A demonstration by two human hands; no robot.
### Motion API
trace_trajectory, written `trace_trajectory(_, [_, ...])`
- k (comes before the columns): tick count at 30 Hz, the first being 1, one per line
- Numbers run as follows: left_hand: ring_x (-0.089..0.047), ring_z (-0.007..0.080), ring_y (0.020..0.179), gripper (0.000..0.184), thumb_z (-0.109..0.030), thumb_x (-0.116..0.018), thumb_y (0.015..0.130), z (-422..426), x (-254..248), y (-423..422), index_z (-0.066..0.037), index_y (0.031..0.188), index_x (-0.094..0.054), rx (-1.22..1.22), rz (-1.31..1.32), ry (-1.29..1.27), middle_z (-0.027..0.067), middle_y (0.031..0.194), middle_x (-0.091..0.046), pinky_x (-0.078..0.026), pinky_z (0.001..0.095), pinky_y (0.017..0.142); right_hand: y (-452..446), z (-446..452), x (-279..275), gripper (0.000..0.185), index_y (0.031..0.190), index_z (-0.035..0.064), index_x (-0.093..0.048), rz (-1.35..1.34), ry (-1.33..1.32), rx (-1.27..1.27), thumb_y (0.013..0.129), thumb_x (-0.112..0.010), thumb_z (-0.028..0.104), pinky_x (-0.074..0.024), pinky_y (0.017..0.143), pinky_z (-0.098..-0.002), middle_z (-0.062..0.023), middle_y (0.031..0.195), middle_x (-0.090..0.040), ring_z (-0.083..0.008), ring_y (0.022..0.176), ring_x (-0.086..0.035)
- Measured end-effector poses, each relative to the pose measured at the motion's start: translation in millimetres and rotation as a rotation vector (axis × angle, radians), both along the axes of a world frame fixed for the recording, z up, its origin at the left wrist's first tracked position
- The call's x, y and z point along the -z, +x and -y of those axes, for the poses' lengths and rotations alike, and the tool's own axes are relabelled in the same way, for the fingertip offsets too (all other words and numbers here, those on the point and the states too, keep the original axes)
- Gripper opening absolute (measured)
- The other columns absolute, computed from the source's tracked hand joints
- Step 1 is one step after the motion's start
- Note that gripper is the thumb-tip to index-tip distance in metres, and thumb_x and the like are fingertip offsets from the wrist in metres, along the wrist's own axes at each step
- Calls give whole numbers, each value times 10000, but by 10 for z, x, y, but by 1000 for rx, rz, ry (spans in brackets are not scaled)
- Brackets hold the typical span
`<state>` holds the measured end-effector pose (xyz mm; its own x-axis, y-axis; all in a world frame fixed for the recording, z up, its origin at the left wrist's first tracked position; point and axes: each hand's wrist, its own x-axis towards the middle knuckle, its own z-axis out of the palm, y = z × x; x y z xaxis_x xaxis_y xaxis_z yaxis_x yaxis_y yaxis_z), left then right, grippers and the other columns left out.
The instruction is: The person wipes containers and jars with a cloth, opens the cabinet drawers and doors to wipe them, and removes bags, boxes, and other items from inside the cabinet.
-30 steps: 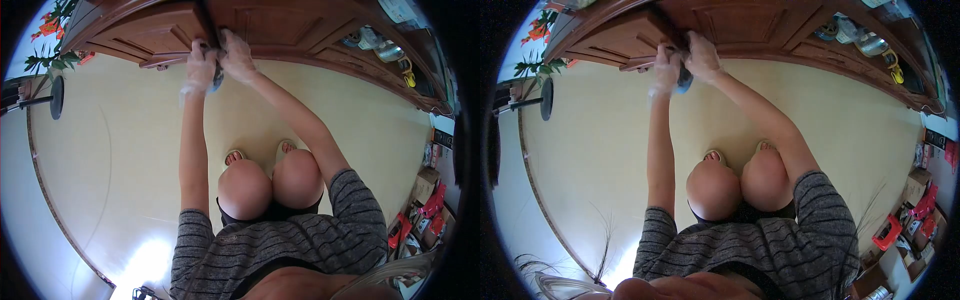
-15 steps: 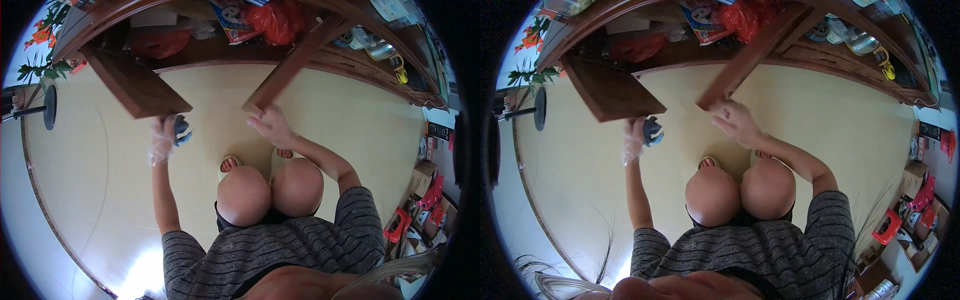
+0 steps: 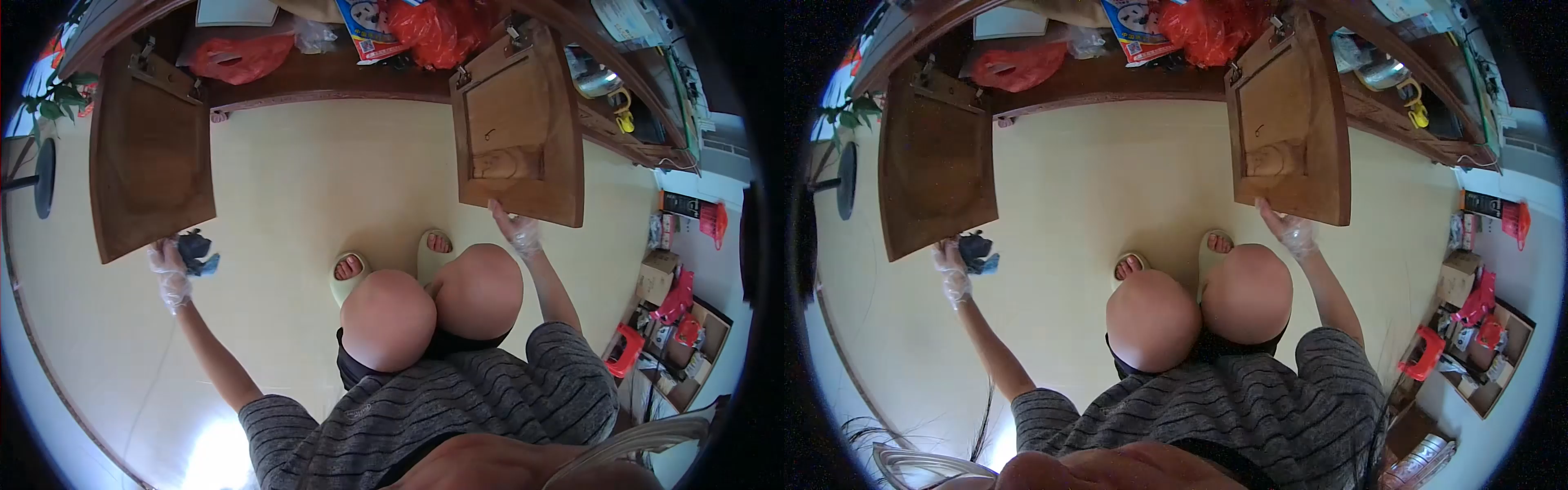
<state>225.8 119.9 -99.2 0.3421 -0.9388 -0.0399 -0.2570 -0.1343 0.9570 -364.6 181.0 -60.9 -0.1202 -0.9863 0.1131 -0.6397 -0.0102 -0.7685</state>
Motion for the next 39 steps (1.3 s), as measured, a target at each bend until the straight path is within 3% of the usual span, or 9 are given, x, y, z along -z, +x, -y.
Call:
trace_trajectory(10, [-495,125,785,156,-62,-444,858,19,76,-131,12,958,-538,-102,-55,-36,48,855,-569,-407,239,760,-86,105,-239,233,891,-5,-612,-225,18,-85,707,-740,57,-500,618,-255,-44,822,-628,-125,731,-600])
trace_trajectory(13, [-510,141,867,189,-76,-430,882,6,190,-39,23,1012,-525,-63,-137,-51,71,933,-568,-405,251,817,-25,60,-243,234,889,-4,-615,42,227,126,714,-742,85,-491,627,-276,-49,802,-623,-131,724,-588])
trace_trajectory(16, [-499,135,799,173,-56,-438,860,31,140,-110,22,987,-528,-16,-40,-55,67,870,-570,-412,246,747,47,98,-322,227,903,9,-619,-184,86,-105,750,-717,145,-476,663,-291,-68,791,-615,-153,721,-576])
trace_trajectory(19, [-489,131,724,151,-43,-457,839,16,-123,-291,20,949,-539,-75,-58,-43,66,791,-570,-418,249,686,438,290,-604,220,923,27,-622,-546,280,-293,791,-667,198,-458,675,-299,-71,801,-609,-176,715,-564])
trace_trajectory(25, [-497,135,634,180,-155,-524,827,2,-138,-630,14,886,-545,66,23,62,88,697,-556,-429,287,594,1266,1058,-437,198,783,42,-635,-565,-140,-603,835,-607,232,-443,565,-378,-123,714,-605,-280,622,-573])
trace_trajectory(28, [-494,140,546,290,-146,-503,825,58,-273,-1035,10,1069,-491,179,-196,170,74,635,-540,-419,298,517,1566,1441,-258,416,547,25,-551,-608,-259,-477,850,-577,310,-398,458,-442,-162,521,-517,-342,473,-521])
trace_trajectory(31, [-508,140,538,424,-105,-472,824,127,-312,-1443,-21,1228,-374,258,-216,89,61,608,-529,-421,301,495,1756,1617,-235,441,558,24,-563,-614,-301,-377,864,-561,341,-402,438,-412,-200,562,-529,-330,490,-539])
trace_trajectory(36, [-493,108,525,559,-110,-482,840,402,-372,-1956,-92,1347,-248,398,-256,242,46,614,-525,-405,277,438,1741,1781,-275,403,675,35,-613,-829,-183,-499,883,-498,361,-474,489,-420,-143,628,-604,-312,498,-573])
trace_trajectory(39, [-494,117,515,605,-123,-496,842,668,-491,-2330,-90,1376,-213,396,-192,239,62,666,-542,-410,278,437,1786,1904,-335,445,856,118,-690,-621,6,-480,873,-426,475,-490,679,-484,-144,854,-656,-313,793,-638])
